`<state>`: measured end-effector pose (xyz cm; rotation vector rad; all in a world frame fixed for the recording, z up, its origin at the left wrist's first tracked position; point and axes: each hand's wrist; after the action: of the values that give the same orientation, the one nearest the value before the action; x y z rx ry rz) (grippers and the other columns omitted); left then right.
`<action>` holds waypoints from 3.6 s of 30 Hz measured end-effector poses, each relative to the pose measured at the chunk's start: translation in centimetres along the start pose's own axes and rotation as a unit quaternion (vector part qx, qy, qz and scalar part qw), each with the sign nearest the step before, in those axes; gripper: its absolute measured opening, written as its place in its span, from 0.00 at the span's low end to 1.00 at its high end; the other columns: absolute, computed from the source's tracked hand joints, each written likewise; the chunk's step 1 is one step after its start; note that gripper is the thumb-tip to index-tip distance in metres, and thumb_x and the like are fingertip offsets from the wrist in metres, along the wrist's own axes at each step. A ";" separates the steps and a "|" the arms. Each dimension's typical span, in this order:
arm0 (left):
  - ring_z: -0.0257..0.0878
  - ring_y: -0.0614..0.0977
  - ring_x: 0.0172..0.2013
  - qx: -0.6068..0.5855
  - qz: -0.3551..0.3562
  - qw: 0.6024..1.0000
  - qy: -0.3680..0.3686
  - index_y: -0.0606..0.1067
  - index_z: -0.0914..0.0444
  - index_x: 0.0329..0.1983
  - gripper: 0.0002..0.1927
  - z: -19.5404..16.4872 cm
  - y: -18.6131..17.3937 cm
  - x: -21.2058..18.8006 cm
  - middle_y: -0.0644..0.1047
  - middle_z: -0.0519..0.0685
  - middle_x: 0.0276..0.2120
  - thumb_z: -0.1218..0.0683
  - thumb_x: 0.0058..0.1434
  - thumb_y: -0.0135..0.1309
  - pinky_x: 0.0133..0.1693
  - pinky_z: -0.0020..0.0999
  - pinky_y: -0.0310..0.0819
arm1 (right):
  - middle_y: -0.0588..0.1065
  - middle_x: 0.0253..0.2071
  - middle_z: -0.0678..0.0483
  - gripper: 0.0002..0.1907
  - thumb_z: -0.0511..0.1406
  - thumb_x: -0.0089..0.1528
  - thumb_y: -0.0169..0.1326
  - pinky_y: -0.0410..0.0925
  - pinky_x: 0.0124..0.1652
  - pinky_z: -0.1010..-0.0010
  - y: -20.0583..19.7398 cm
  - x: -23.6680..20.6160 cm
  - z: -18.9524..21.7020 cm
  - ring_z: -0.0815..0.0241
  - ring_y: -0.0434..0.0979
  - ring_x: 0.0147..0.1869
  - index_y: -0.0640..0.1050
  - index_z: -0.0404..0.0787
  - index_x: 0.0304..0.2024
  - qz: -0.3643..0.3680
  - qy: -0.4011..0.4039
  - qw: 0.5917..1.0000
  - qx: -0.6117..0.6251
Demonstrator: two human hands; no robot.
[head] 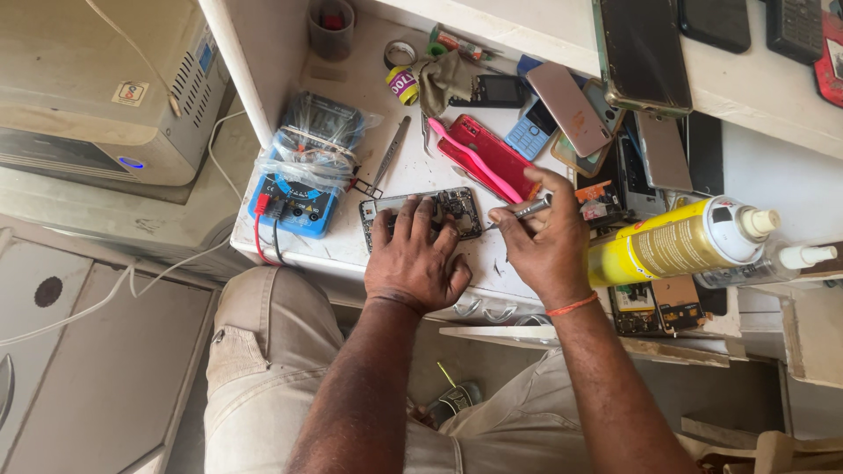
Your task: The person works on a disassembled smartphone at a cluttered repair bench, using a small screwdriver-like tool to pry and manipulate components on the exposed board while holding the phone frame steady. They then connect a charging cable to the reassembled phone and hold it while it powers on.
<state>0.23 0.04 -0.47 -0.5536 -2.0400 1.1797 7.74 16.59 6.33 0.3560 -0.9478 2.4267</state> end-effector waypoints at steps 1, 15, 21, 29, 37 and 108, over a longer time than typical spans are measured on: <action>0.57 0.66 0.66 0.000 0.002 1.000 0.001 0.76 0.56 0.54 0.29 0.0 0.0 0.0 0.70 0.63 0.64 0.37 0.54 0.49 0.63 0.63 0.53 | 0.81 0.39 0.45 0.26 0.27 0.63 0.63 0.78 0.40 0.74 0.0 0.0 0.2 0.62 0.84 0.42 0.67 0.32 0.60 0.000 -0.015 1.000 -0.020; 0.57 0.67 0.66 -0.013 -0.013 1.000 0.006 0.76 0.56 0.54 0.29 0.0 0.0 -0.1 0.70 0.63 0.63 0.37 0.54 0.50 0.62 0.63 0.53 | 0.81 0.30 0.49 0.14 0.34 0.64 0.64 0.74 0.32 0.68 -1.4 0.6 1.7 0.59 0.85 0.33 0.72 0.41 0.46 0.081 0.015 0.981 -0.178; 0.56 0.67 0.66 -0.004 0.005 1.000 0.001 0.76 0.55 0.53 0.28 0.0 0.1 -0.1 0.69 0.62 0.64 0.37 0.54 0.50 0.62 0.64 0.53 | 0.81 0.36 0.49 0.15 0.35 0.65 0.61 0.74 0.31 0.65 -1.0 0.6 1.8 0.55 0.84 0.33 0.72 0.41 0.51 0.029 -0.010 0.995 -0.100; 0.57 0.66 0.66 -0.008 0.001 1.000 0.005 0.76 0.56 0.55 0.29 0.1 0.2 -0.1 0.69 0.62 0.63 0.37 0.55 0.50 0.62 0.64 0.54 | 0.81 0.39 0.47 0.15 0.35 0.66 0.59 0.76 0.38 0.63 -3.1 1.2 3.1 0.50 0.86 0.43 0.73 0.42 0.53 0.146 -0.058 0.976 -0.153; 0.57 0.67 0.66 -0.013 -0.012 1.000 0.007 0.76 0.56 0.55 0.28 0.1 0.0 -0.1 0.70 0.62 0.64 0.38 0.55 0.50 0.63 0.63 0.54 | 0.83 0.42 0.49 0.13 0.39 0.65 0.63 0.76 0.41 0.61 -3.3 1.6 3.3 0.48 0.85 0.46 0.75 0.44 0.47 0.149 -0.023 0.965 -0.213; 0.56 0.67 0.66 -0.005 -0.028 1.000 0.005 0.76 0.61 0.56 0.31 0.2 0.7 -0.3 0.70 0.63 0.63 0.38 0.56 0.49 0.63 0.62 0.54 | 0.82 0.34 0.48 0.05 0.29 0.59 0.58 0.74 0.39 0.66 -0.7 1.6 -3.5 0.57 0.84 0.36 0.80 0.37 0.38 0.123 0.114 0.971 -0.173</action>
<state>0.25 0.07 -1.20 -0.5029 -2.0398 1.1323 6.59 20.02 4.87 -0.1721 -1.3428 2.3836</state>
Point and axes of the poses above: each hand's wrist, its own x-axis towards the middle knuckle, its own y-axis out of the palm, z = x × y
